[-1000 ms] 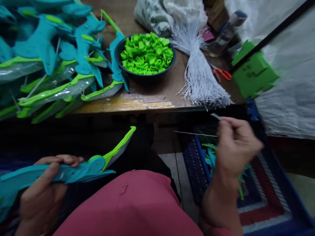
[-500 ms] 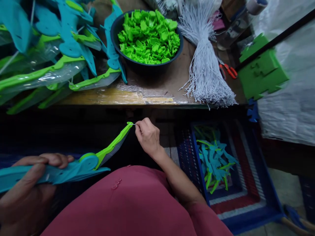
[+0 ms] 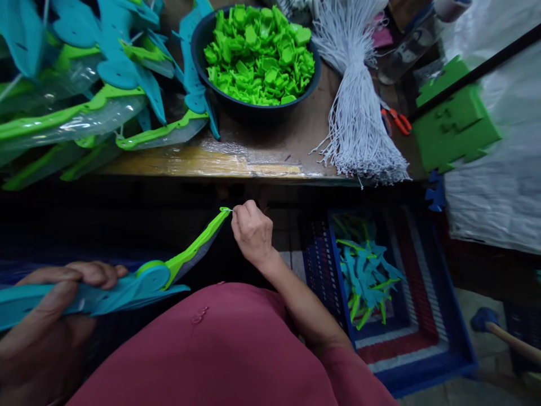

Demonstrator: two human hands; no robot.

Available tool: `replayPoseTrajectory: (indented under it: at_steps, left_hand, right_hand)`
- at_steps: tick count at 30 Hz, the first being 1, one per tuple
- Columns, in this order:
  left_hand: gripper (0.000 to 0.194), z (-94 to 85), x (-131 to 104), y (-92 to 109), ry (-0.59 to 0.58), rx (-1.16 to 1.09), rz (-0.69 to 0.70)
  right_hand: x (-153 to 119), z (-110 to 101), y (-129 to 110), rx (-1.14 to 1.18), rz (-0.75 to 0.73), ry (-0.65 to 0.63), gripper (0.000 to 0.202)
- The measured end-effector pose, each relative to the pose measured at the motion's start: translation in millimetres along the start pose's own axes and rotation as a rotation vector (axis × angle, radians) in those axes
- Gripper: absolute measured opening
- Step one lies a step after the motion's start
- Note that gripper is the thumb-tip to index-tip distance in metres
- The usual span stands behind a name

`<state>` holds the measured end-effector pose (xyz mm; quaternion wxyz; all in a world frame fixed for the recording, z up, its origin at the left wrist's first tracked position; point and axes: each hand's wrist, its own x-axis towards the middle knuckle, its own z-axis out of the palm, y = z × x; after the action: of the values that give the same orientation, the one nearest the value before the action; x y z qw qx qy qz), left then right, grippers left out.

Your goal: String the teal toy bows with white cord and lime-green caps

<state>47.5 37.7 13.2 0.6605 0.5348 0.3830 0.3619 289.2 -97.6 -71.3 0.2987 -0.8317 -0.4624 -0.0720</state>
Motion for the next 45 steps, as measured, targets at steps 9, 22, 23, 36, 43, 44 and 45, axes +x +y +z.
replayPoseTrajectory:
  at_steps: [9, 22, 23, 36, 43, 44, 45]
  left_hand:
    - [0.005, 0.7, 1.0, -1.9, -0.024, 0.007, 0.022]
    - [0.004, 3.5, 2.1, -2.3, -0.027, -0.009, 0.005]
    - [0.003, 3.4, 2.2, -2.9, -0.028, -0.009, 0.008]
    - [0.005, 6.5, 2.5, -0.9, -0.062, -0.004, 0.015]
    - [0.007, 10.7, 5.2, -6.1, -0.153, -0.069, 0.023]
    - [0.007, 13.3, 5.5, -6.3, -0.161, -0.074, 0.01]
    - [0.01, 16.4, 5.7, -6.6, -0.171, -0.076, -0.009]
  right_hand:
    - [5.2, -1.0, -4.8, -0.092, -0.078, 0.019, 0.026]
    - [4.5, -4.3, -1.9, -0.172, -0.09, -0.005, 0.028]
    - [4.2, -4.2, -2.3, -0.174, -0.092, -0.009, 0.028]
    - [10.8, -4.0, -9.7, -0.106, -0.056, -0.102, 0.026]
    - [20.3, 0.3, -1.2, 0.058, 0.165, -0.359, 0.017]
    - [19.9, 0.5, 3.6, 0.07, 0.165, -0.362, 0.017]
    - [19.0, 0.0, 9.0, 0.085, 0.166, -0.361, 0.016]
